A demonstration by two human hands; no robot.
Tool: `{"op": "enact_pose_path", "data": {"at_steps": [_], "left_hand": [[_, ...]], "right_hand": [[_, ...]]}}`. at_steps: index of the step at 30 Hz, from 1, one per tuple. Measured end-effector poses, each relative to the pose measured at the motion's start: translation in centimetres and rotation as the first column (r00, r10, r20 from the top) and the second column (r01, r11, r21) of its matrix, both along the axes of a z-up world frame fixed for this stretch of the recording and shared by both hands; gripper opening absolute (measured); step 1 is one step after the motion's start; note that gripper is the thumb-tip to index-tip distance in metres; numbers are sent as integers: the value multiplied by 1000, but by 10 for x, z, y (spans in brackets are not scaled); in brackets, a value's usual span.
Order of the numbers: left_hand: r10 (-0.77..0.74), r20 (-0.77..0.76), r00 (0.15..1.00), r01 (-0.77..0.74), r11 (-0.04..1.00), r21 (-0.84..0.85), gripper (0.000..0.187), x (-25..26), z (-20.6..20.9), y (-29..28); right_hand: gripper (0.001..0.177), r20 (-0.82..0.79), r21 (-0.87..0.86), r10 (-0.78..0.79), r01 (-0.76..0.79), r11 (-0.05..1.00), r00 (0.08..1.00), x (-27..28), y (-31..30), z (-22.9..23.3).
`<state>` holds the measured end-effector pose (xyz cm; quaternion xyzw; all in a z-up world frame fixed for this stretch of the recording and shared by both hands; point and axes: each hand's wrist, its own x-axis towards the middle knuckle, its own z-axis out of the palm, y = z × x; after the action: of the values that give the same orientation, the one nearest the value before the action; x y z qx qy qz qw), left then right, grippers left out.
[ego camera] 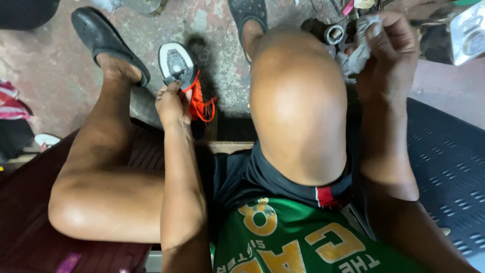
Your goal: The person cleans a black and orange sneaker by hand. They wipe the sole and upper with a white cloth, then use a small brush to scrub the sole and edges. The person repeatedly wipes and scrubs the shoe throughout the clip.
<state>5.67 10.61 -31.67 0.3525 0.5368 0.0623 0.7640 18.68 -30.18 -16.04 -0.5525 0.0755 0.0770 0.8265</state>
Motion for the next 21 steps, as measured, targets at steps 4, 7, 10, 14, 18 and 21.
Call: {"op": "enact_pose_path", "data": {"at_steps": [4, 7, 10, 14, 18, 21], "left_hand": [[5, -21, 1000, -4, 1000, 12, 12, -6, -76, 8], [-43, -122, 992, 50, 997, 54, 13, -3, -115, 10], [-113, -251, 961, 145, 983, 112, 15, 10, -134, 9], [-111, -393, 913, 210, 952, 220, 35, 26, -135, 4], [-138, -410, 902, 400, 626, 669, 27, 40, -105, -8], [-437, -75, 896, 331, 547, 769, 10, 65, -74, -49]], "right_hand": [[7, -116, 32, 35, -31, 999, 993, 5, 8, -14], [7, -209, 49, 37, -27, 998, 977, 12, 19, -24], [3, -310, 49, 43, -29, 998, 950, 20, 29, -32], [4, -314, -33, 98, -115, 993, 944, 34, 41, -43], [6, -291, -38, 173, -192, 981, 941, 55, 66, -56], [6, -303, -229, 210, -285, 931, 930, 64, 84, -64]]}}
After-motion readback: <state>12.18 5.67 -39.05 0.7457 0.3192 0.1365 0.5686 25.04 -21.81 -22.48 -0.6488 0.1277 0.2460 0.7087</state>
